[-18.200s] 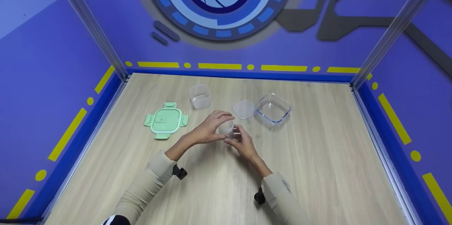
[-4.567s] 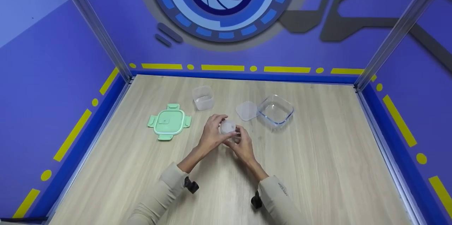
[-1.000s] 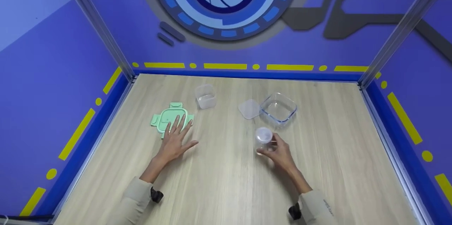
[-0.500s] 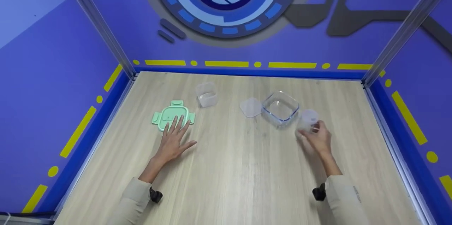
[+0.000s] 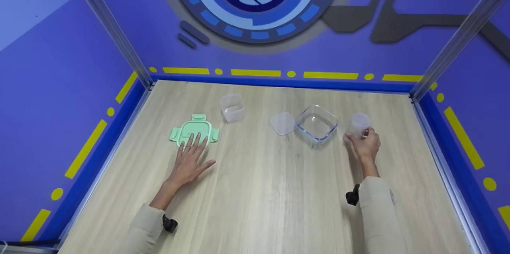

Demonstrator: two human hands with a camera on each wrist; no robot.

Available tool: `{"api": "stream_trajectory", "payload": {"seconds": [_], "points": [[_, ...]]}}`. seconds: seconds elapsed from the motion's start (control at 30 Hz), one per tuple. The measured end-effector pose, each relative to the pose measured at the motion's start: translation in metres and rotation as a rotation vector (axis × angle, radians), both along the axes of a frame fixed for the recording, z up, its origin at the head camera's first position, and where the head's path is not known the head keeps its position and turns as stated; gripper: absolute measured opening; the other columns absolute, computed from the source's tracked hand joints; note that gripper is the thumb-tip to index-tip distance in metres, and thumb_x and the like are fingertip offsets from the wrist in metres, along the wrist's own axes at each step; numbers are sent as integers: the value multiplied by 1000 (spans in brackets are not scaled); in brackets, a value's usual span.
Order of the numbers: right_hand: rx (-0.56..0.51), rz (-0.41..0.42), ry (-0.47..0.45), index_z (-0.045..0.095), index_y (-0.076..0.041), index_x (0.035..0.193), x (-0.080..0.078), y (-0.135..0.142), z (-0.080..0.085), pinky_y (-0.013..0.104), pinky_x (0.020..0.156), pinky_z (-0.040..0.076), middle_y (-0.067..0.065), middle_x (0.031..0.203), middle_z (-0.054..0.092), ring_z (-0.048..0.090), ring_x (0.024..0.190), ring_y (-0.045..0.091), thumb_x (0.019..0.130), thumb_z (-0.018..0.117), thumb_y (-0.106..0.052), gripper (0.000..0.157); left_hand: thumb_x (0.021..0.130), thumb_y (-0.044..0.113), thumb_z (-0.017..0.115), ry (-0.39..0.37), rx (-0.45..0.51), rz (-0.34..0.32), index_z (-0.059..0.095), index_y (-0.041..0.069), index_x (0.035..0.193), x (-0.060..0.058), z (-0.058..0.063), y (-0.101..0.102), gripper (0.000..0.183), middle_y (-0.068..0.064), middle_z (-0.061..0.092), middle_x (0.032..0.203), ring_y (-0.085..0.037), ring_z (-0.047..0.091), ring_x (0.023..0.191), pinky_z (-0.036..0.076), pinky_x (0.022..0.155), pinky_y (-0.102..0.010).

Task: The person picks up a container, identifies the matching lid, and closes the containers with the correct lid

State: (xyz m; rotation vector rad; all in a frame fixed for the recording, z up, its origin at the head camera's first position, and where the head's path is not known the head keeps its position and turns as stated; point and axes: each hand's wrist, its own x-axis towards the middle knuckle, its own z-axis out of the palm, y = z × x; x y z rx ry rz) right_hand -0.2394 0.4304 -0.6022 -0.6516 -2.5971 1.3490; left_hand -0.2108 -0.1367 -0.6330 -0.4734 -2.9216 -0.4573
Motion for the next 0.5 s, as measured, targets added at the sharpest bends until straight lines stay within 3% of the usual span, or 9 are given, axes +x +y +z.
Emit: {"api": "stream_trajectory", "payload": {"seconds": [0.13, 0.27, 0.4, 0.5], "points": [[42, -17, -12, 46, 9, 131, 3, 4, 0, 6, 64, 37, 29, 140, 51, 55, 124, 37, 94, 72, -25, 56, 93, 67, 56, -34, 14, -12, 27, 15, 163, 4, -4, 1, 91, -15, 21, 170, -37, 15, 159, 13, 127, -62], [57, -23, -25, 44, 10, 133, 4, 5, 0, 16, 73, 40, 31, 142, 50, 53, 128, 40, 95, 69, -27, 58, 93, 66, 57, -21, 20, -6, 29, 15, 162, 7, -4, 0, 91, -15, 24, 170, -38, 17, 159, 14, 126, -62], [44, -5, -21, 36, 11, 144, 4, 3, 2, 41, 93, 50, 35, 147, 44, 49, 133, 45, 97, 67, -29, 70, 93, 67, 57, -19, 18, 15, 30, 15, 162, 7, -1, -4, 91, -15, 24, 170, -38, 16, 159, 15, 126, -62], [12, 24, -22, 18, 8, 156, 7, 1, 4, 58, 109, 42, 37, 155, 31, 41, 139, 51, 97, 65, -32, 85, 93, 67, 57, -32, 22, 16, 30, 15, 162, 6, 2, -6, 91, -15, 23, 170, -37, 15, 159, 13, 126, -62]]}}
